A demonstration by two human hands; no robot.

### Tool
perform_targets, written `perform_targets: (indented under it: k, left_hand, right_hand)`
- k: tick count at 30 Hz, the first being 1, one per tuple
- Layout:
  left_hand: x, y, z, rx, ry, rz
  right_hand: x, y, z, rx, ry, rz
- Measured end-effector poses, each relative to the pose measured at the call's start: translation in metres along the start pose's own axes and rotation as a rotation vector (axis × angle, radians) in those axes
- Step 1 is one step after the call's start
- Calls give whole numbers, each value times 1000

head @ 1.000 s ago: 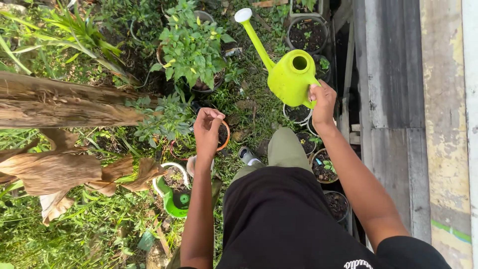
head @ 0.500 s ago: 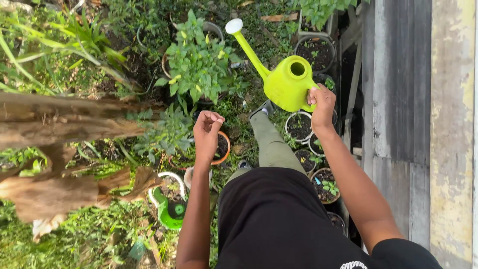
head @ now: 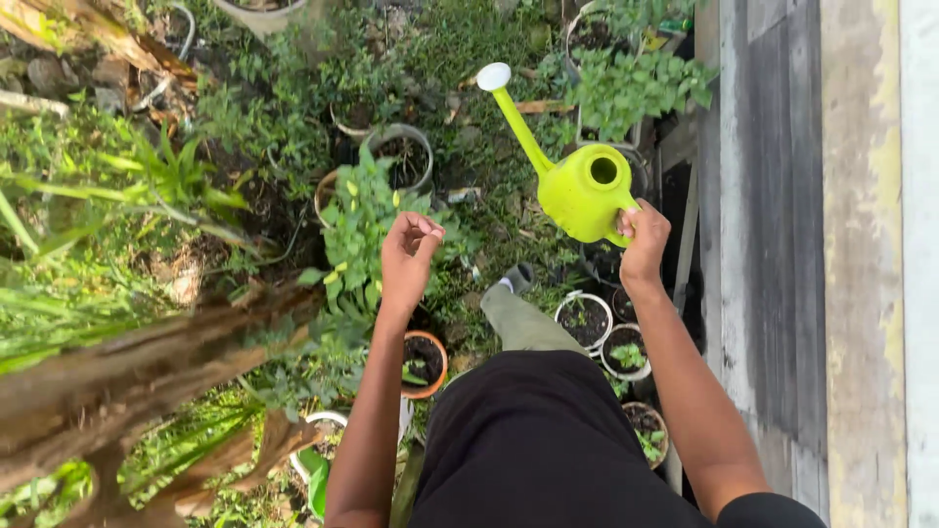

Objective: Watering several potted plants in a backyard garden using a small green watering can.

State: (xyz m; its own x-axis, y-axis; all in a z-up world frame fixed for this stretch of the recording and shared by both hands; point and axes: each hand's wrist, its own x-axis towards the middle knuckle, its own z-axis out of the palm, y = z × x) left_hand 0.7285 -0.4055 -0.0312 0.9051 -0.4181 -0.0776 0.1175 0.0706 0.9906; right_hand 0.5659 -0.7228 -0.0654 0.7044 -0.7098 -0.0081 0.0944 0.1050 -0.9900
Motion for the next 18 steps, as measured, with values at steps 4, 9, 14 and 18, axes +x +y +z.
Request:
perform_targets:
  k: [4,9,14,18]
  left_hand:
    - [61,8,20,9,-12,-16]
    - [114,13,42,41,-19,-13]
    - [139,15,62,34,-28,-14]
    - [147,-3,74,-26,-41,-28]
  right_hand:
    - [55,2,-6,16,9,-17]
    - [110,7,-13,-34,51,-42]
    - [121,12,-23,13,80,6]
    - [124,8,-26,13,131,7]
